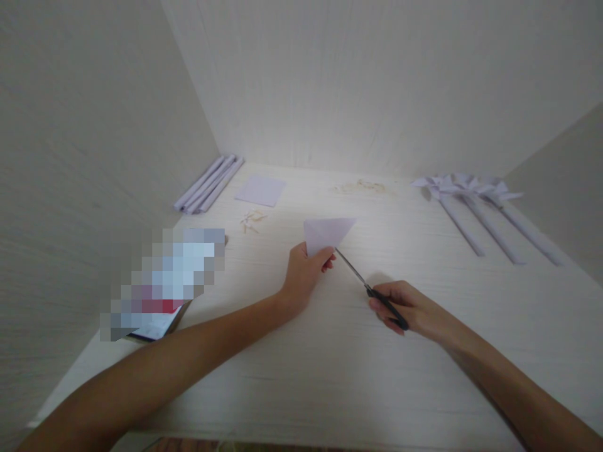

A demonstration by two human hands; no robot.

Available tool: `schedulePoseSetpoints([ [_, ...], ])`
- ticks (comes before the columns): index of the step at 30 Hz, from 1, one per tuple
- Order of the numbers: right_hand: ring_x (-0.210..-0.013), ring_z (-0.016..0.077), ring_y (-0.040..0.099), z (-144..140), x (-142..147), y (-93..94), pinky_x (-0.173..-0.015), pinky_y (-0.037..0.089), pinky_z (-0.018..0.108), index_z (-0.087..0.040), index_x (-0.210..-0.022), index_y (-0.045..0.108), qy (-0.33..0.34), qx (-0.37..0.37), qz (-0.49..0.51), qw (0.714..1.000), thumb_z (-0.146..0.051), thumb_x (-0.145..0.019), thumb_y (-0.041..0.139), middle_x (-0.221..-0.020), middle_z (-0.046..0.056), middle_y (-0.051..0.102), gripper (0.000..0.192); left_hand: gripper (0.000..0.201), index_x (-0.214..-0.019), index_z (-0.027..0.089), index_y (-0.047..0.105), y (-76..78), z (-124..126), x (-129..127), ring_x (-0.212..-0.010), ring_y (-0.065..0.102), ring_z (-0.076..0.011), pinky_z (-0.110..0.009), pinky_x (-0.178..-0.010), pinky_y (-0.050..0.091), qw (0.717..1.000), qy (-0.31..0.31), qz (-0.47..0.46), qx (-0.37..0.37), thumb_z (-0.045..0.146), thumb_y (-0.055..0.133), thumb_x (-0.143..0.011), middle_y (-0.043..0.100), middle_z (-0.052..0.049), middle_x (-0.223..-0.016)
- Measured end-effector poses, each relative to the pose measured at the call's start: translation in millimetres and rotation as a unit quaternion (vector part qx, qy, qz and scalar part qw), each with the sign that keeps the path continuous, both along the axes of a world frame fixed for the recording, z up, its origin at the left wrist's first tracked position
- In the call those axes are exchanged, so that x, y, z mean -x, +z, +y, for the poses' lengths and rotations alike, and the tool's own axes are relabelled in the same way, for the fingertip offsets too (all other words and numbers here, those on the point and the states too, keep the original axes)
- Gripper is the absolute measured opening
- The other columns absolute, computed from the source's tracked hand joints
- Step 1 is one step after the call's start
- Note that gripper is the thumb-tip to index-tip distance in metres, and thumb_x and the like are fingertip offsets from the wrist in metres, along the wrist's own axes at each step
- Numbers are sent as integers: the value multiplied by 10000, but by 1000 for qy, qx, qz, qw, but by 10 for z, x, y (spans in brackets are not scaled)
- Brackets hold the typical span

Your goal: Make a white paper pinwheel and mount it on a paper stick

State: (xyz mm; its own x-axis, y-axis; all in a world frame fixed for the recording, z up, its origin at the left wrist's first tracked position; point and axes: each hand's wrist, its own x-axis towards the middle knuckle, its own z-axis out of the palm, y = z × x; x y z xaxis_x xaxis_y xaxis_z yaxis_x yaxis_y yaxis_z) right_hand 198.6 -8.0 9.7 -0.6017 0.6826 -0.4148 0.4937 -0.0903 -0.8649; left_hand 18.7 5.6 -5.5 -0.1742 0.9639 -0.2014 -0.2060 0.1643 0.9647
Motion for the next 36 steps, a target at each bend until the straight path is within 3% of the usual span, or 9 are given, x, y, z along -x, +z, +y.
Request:
schedulePoseSetpoints([
  [8, -364, 59, 318, -6, 21, 18, -380, 230, 213, -177, -526, 378, 1, 7, -2, 1000, -515, -749, 448, -398, -48, 380, 410, 110, -594, 125, 533, -9, -43, -37, -490, 467, -77, -215, -482, 352, 999, 33, -5, 8, 223, 547, -642, 538, 1, -546],
  [30, -381, 56, 321, 37, -57, -30, -386, 232, 206, -169, -531, 388, 33, -5, 23, 999, -520, -765, 419, -408, -43, 394, 423, 123, -600, 125, 532, 12, -38, 24, -494, 437, -58, -213, -499, 331, 996, 10, -89, -6, 231, 588, -629, 535, 13, -561],
  [36, -324, 33, 273, 49, -35, 27, -321, 175, 192, -168, -530, 390, -15, 24, 48, 998, -569, -713, 458, -390, -50, 401, 446, 128, -667, 106, 570, -16, -34, 33, -502, 437, -53, -208, -503, 326, 994, -1, -104, -16, 231, 586, -642, 530, 11, -574],
])
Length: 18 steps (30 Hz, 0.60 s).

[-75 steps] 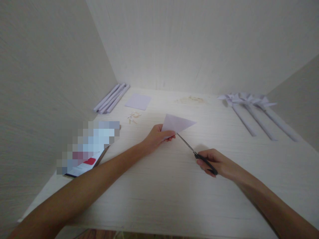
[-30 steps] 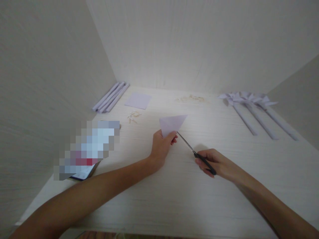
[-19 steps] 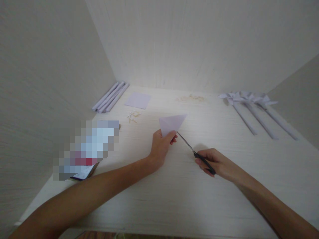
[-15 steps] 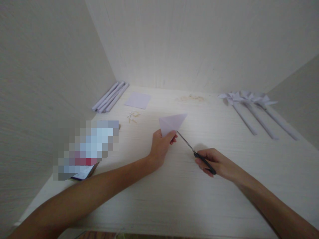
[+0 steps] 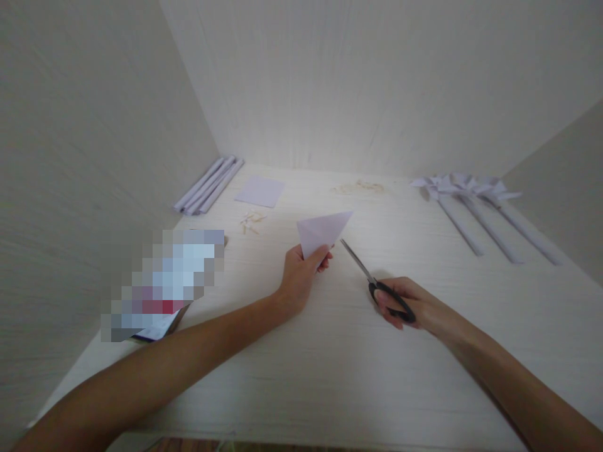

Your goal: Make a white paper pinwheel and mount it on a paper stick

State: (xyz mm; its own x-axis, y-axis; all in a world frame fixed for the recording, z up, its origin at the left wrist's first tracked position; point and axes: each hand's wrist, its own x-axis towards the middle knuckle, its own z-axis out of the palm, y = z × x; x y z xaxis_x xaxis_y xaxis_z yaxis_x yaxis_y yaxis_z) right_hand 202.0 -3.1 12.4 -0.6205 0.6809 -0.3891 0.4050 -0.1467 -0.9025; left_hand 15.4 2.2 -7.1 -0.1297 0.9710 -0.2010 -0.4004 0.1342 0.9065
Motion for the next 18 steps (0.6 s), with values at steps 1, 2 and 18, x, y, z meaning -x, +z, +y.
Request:
schedulePoseSetpoints([
  [1, -308, 26, 254, 1, 1, 7, -304, 154, 191, -167, -523, 392, -10, 4, 1, 1000, -571, -713, 456, -388, -49, 404, 451, 131, -678, 103, 575, -7, 2, 1, -502, 436, -52, -207, -501, 324, 1000, -2, -1, -4, 229, 583, -645, 531, 9, -578],
  [2, -296, 22, 240, 3, 0, 8, -292, 138, 191, -164, -523, 398, -20, 7, 5, 1000, -567, -715, 457, -390, -48, 411, 450, 133, -684, 101, 578, -15, 8, 3, -504, 437, -52, -207, -501, 324, 1000, -2, -2, -7, 229, 581, -646, 533, 7, -582],
  [18, -289, 8, 279, 9, 0, -87, -283, 148, 173, -137, -624, 483, -115, 14, 115, 987, -422, -759, 514, -457, -23, 508, 317, 128, -634, 118, 569, -104, 183, 149, -485, 434, -63, -210, -492, 317, 996, 44, 19, -79, 214, 515, -699, 523, 10, -526],
])
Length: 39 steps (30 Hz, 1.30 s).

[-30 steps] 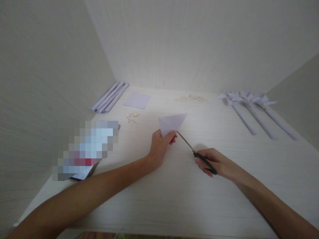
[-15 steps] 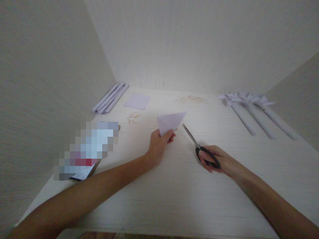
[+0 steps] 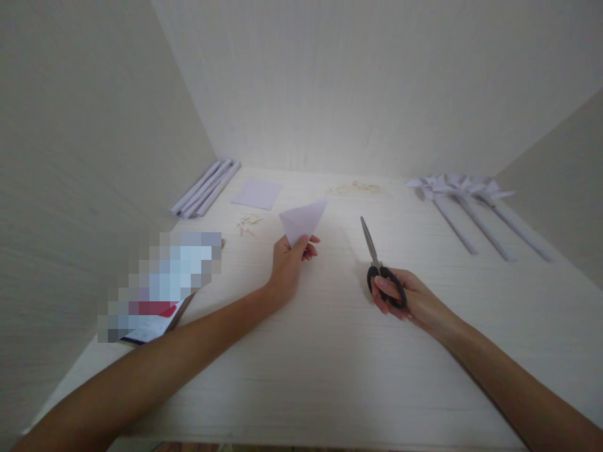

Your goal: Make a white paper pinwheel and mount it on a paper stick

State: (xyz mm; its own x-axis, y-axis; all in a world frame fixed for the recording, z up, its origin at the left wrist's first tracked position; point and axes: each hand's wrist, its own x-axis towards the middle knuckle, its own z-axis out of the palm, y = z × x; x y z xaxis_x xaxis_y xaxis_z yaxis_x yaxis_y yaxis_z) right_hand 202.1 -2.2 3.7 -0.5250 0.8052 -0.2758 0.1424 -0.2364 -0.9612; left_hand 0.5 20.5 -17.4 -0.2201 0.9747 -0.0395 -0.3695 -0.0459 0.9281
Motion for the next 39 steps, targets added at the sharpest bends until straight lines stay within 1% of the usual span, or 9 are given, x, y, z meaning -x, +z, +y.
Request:
schedulePoseSetpoints([
  [6, -322, 28, 367, -8, 65, -8, -300, 195, 173, -136, -661, 501, -97, 1, 61, 993, -414, -730, 556, -514, -6, 539, 292, 181, -643, 130, 561, -13, -38, 4, -467, 379, -65, -210, -474, 279, 999, -14, 38, -26, 262, 481, -736, 454, 29, -482],
  [13, -338, 28, 362, -29, 110, -38, -312, 206, 171, -145, -665, 512, -180, -7, 143, 973, -382, -725, 575, -531, -11, 535, 252, 193, -656, 156, 465, 20, -53, 33, -418, 251, -61, -209, -413, 172, 995, 60, 74, 34, 316, 436, -760, 297, 67, -456],
  [17, -349, 26, 371, -40, 109, -50, -312, 204, 167, -146, -685, 524, -176, -17, 172, 969, -380, -725, 578, -565, -6, 540, 243, 302, -745, 157, 496, 92, -129, 31, -480, 301, -77, -219, -459, 239, 981, -20, 192, -36, 433, 379, -786, 320, 45, -556],
  [19, -332, 19, 355, -49, 102, -52, -299, 184, 164, -151, -677, 519, -169, -19, 192, 967, -391, -711, 589, -563, -11, 535, 253, 388, -890, 149, 543, 145, -210, 27, -590, 389, -106, -237, -543, 303, 930, -137, 310, -140, 474, 357, -787, 400, 5, -656],
  [22, -305, 11, 310, -72, 80, -51, -283, 155, 161, -162, -649, 497, -150, -22, 238, 959, -422, -672, 618, -517, -35, 498, 287, 603, -1079, 141, 489, 203, -364, 1, -645, 433, -138, -251, -557, 335, 794, -336, 421, -282, 601, 399, -698, 462, -39, -772],
  [26, -298, 11, 277, -112, 49, -37, -277, 165, 161, -174, -638, 479, -76, -23, 289, 954, -428, -642, 643, -482, -50, 478, 302, 718, -1185, 148, 368, 229, -546, -58, -625, 462, -156, -261, -502, 334, 684, -421, 486, -343, 666, 280, -696, 497, -68, -845],
  [29, -286, 1, 255, -130, 44, -25, -279, 158, 160, -173, -642, 474, -34, -14, 291, 956, -429, -649, 637, -482, -53, 479, 303, 695, -1192, 150, 321, 235, -605, -89, -655, 492, -166, -263, -503, 348, 651, -431, 514, -355, 652, 241, -719, 509, -78, -886],
  [37, -298, 13, 227, -125, 31, -9, -298, 151, 169, -174, -613, 449, -30, 3, 240, 970, -525, -634, 598, -427, -64, 397, 382, 720, -1138, 133, 346, 189, -642, -119, -587, 497, -169, -273, -433, 302, 580, -441, 552, -405, 684, 279, -679, 533, -75, -803],
  [39, -300, 15, 222, -125, 29, -17, -296, 150, 171, -175, -613, 448, -22, 0, 238, 971, -533, -637, 590, -432, -61, 393, 386, 718, -1145, 144, 335, 178, -645, -105, -589, 494, -166, -271, -442, 309, 596, -430, 545, -403, 686, 282, -676, 526, -73, -811],
])
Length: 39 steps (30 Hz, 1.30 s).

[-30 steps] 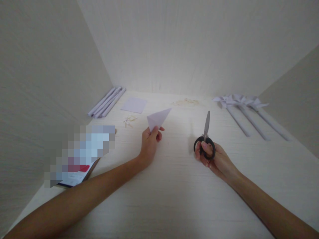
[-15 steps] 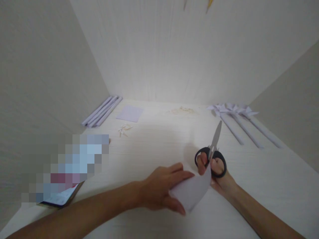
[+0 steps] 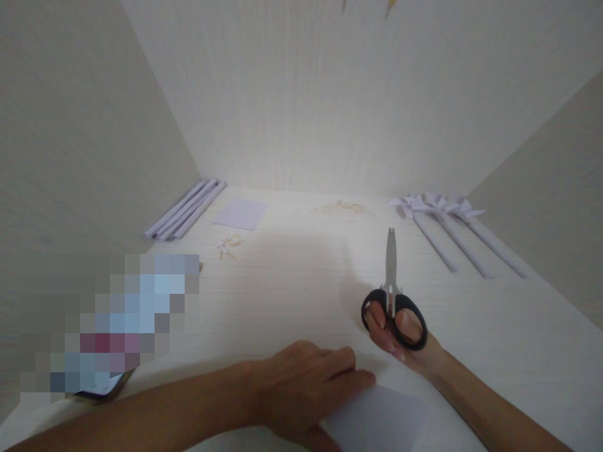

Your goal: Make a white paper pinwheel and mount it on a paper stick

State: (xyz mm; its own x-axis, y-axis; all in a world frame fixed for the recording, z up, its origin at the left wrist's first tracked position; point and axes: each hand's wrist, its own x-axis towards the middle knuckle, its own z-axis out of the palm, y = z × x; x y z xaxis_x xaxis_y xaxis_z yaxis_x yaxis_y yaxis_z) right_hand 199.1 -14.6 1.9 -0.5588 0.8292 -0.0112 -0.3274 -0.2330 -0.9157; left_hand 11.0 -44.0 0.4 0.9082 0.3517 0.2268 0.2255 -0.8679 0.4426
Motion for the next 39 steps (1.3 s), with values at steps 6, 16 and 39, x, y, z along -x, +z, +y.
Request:
schedulePoseSetpoints([
  [6, -403, 56, 303, -4, 11, -56, -364, 261, 180, -189, -674, 477, -46, 15, 30, 998, -606, -636, 535, -509, -38, 404, 423, 659, -1182, 163, 282, -27, 64, 86, -741, 482, -178, -278, -579, 387, 978, 161, -105, 82, 636, 261, -724, 459, -95, -927],
  [16, -491, 57, 375, 74, 42, 12, -450, 343, 187, -209, -728, 497, -182, 34, 27, 982, -308, -571, 705, -708, -12, 475, 279, 605, -1174, 142, 352, -20, 136, 60, -745, 453, -172, -309, -650, 373, 946, 227, -124, 198, 578, 256, -766, 435, -89, -938],
  [39, -618, 113, 421, 67, 85, 51, -502, 354, 211, -222, -712, 494, -183, 6, -25, 983, -227, -529, 710, -723, -5, 464, 283, 504, -1153, 150, 415, 79, 195, 60, -802, 466, -179, -307, -736, 377, 941, 176, -147, 250, 470, 216, -819, 477, -75, -883],
])
